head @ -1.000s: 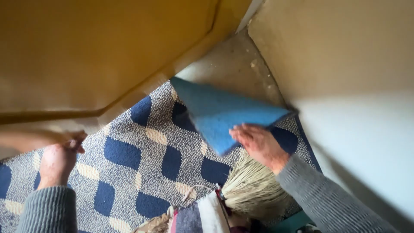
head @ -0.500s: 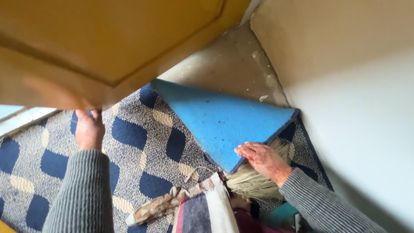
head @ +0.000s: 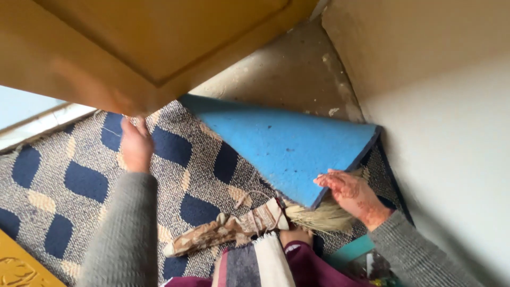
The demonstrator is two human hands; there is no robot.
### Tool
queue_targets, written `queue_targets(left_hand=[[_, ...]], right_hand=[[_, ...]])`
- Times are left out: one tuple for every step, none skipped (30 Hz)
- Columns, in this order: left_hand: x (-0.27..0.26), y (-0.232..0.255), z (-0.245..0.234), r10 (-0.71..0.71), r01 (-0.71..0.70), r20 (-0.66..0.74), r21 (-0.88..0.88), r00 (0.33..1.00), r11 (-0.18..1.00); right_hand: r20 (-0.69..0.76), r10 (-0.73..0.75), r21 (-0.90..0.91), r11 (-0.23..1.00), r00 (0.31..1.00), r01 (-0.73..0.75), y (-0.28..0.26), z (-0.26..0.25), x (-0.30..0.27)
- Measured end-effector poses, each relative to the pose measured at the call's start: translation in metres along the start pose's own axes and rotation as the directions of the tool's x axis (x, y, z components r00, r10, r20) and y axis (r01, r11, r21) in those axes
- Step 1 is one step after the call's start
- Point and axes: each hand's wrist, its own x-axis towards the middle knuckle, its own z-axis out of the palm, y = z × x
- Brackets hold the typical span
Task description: Sweeping dust and debris from the floor and under a rug into a dustpan using a hand broom.
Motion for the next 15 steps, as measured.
queue_targets(left_hand=[[-0.019, 0.005, 0.013, 0.159, -0.155, -0.164, 0.033, 0.974, 0.987], [-0.048, 0.005, 0.025, 0.306, -0.291, -0.305, 0.094, 0.902, 0.952], [-0.078, 0.032, 0.003, 0.303, -0.286, -0.301, 0.099, 0.904, 0.953], [-0.104, 0.063, -0.016, 0.278, -0.300, -0.204, -0.084, 0.939, 0.950], [-0.130, 0.094, -0.036, 0.269, -0.286, -0.100, -0.265, 0.958, 0.921], [-0.130, 0.091, -0.031, 0.269, -0.285, -0.098, -0.267, 0.958, 0.920], [-0.129, 0.088, -0.027, 0.254, -0.262, -0.064, -0.246, 0.965, 0.933], [-0.126, 0.086, -0.023, 0.241, -0.243, -0.033, -0.222, 0.970, 0.944], [-0.131, 0.083, -0.008, 0.244, -0.245, -0.033, -0.222, 0.969, 0.944], [-0.134, 0.080, 0.006, 0.312, -0.315, -0.045, -0.170, 0.949, 0.934], [-0.136, 0.077, 0.020, 0.379, -0.383, -0.053, -0.118, 0.924, 0.916], [-0.157, 0.079, 0.025, 0.383, -0.387, -0.057, -0.115, 0.922, 0.915], [-0.178, 0.080, 0.031, 0.438, -0.425, 0.164, -0.111, 0.884, 0.899], [-0.201, 0.080, 0.037, 0.468, -0.461, 0.380, -0.116, 0.798, 0.880], [-0.231, 0.066, 0.063, 0.471, -0.466, 0.380, -0.114, 0.796, 0.878]], right_hand=[[0.023, -0.045, -0.131, 0.990, 0.999, 0.048, 0.001, -0.006, 0.013], [0.063, -0.081, -0.253, 0.963, 0.995, 0.094, -0.001, -0.011, 0.018], [0.068, -0.081, -0.247, 0.964, 0.994, 0.095, -0.005, -0.013, 0.024], [0.107, -0.113, -0.210, 0.969, 0.988, 0.134, -0.007, -0.016, 0.032], [0.146, -0.146, -0.171, 0.970, 0.978, 0.171, -0.008, -0.020, 0.040], [0.147, -0.144, -0.173, 0.970, 0.978, 0.169, 0.006, -0.002, 0.034], [0.131, -0.154, -0.201, 0.963, 0.979, 0.178, 0.019, 0.015, 0.028], [0.111, -0.165, -0.228, 0.956, 0.980, 0.187, 0.033, 0.033, 0.024], [0.108, -0.164, -0.229, 0.956, 0.981, 0.185, 0.033, 0.035, 0.023], [0.106, -0.153, -0.203, 0.964, 0.982, 0.172, 0.033, 0.038, 0.025], [0.104, -0.143, -0.178, 0.971, 0.984, 0.159, 0.034, 0.040, 0.027], [0.098, -0.144, -0.177, 0.971, 0.985, 0.160, 0.033, 0.040, 0.028], [0.097, -0.082, -0.113, 0.989, 0.992, 0.093, 0.033, 0.041, 0.029], [0.099, -0.017, -0.046, 0.999, 0.995, 0.021, 0.033, 0.041, 0.028], [0.095, -0.015, -0.044, 0.999, 0.995, 0.019, 0.033, 0.045, 0.028]])
